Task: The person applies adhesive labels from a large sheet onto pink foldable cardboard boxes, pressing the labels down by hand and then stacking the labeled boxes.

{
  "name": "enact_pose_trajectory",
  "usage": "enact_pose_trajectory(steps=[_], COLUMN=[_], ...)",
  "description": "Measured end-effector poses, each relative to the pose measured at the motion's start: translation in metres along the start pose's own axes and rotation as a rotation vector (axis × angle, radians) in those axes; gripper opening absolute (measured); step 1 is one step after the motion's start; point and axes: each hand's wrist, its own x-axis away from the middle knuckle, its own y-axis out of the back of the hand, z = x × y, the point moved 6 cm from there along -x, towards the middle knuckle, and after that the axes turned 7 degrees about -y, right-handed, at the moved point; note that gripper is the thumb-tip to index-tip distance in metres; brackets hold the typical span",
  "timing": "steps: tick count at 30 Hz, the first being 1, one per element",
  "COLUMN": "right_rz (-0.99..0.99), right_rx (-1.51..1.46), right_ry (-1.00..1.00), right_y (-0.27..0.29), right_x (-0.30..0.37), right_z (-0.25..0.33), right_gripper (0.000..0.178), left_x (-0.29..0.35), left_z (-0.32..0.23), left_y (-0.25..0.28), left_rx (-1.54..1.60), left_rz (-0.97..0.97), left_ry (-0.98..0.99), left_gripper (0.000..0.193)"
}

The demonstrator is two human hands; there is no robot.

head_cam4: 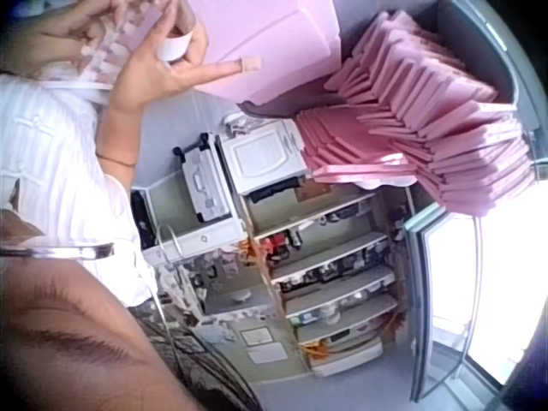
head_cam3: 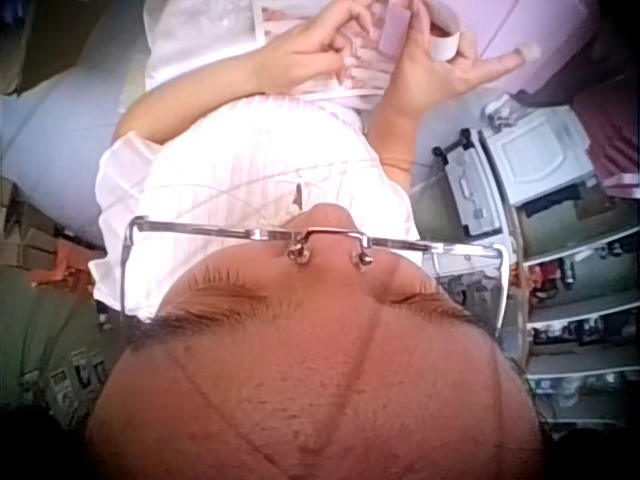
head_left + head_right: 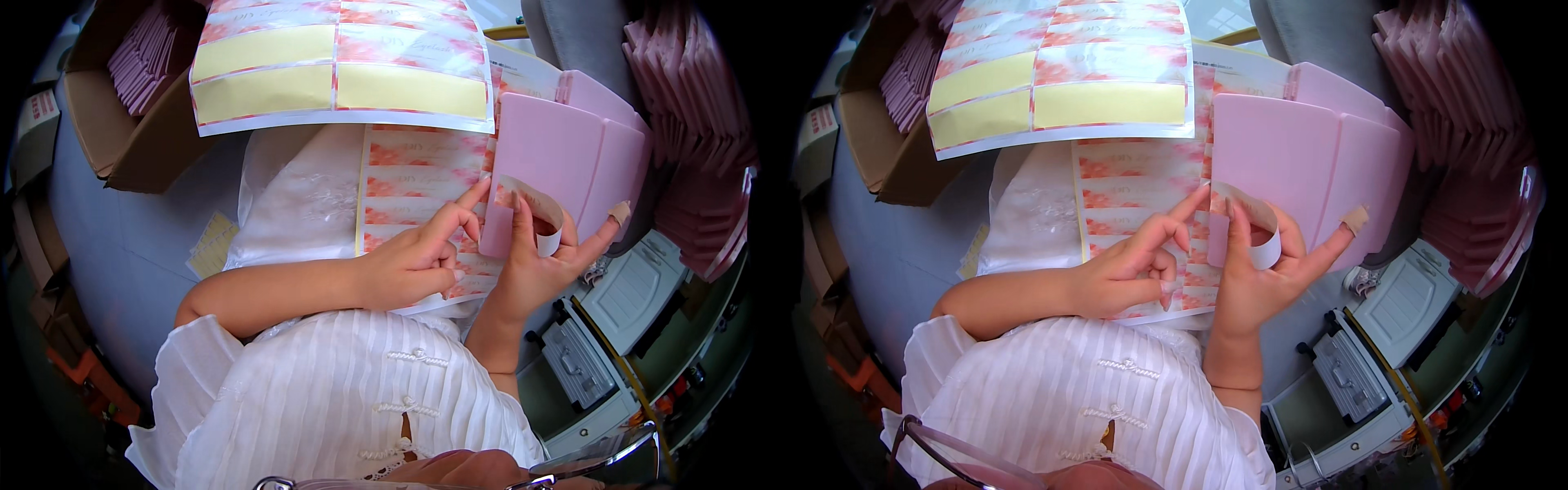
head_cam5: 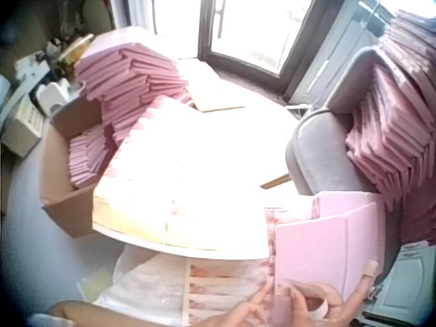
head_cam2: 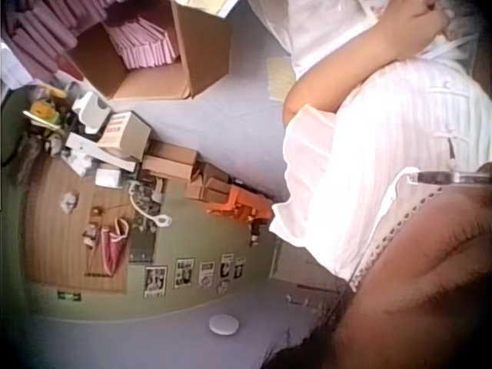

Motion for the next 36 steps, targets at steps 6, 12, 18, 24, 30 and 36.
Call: enact_pose_trajectory(steps=[6,12,18,24,30,36], right_rz=[-0.098,-0.082,-0.085,-0.085,-0.108,-0.125], right_rx=[-0.065,-0.026,-0.019,0.082,0.16,0.152], right_ry=[0.028,0.062,0.07,0.089,0.228,0.254], right_y=[-0.005,-0.01,-0.013,-0.015,-0.016,-0.019], right_x=[0.003,0.006,0.008,0.008,0.01,0.014], right_z=[-0.002,-0.001,-0.003,-0.003,-0.005,-0.01], right_gripper=[0.089,0.089,0.09,0.09,0.088,0.086], left_x=[0.002,0.001,0.001,0.001,0.001,0.006], left_z=[0.002,0.0,0.001,0.001,0.003,-0.001], left_y=[0.002,0.004,0.005,0.005,0.005,0.016], left_rx=[0.06,0.188,0.223,0.237,0.252,-0.267], left_rz=[0.0,0.009,0.032,0.048,0.059,-0.184], left_ry=[-0.004,0.019,-0.022,-0.015,-0.002,-0.17], left_gripper=[0.067,0.033,0.032,0.034,0.034,0.043])
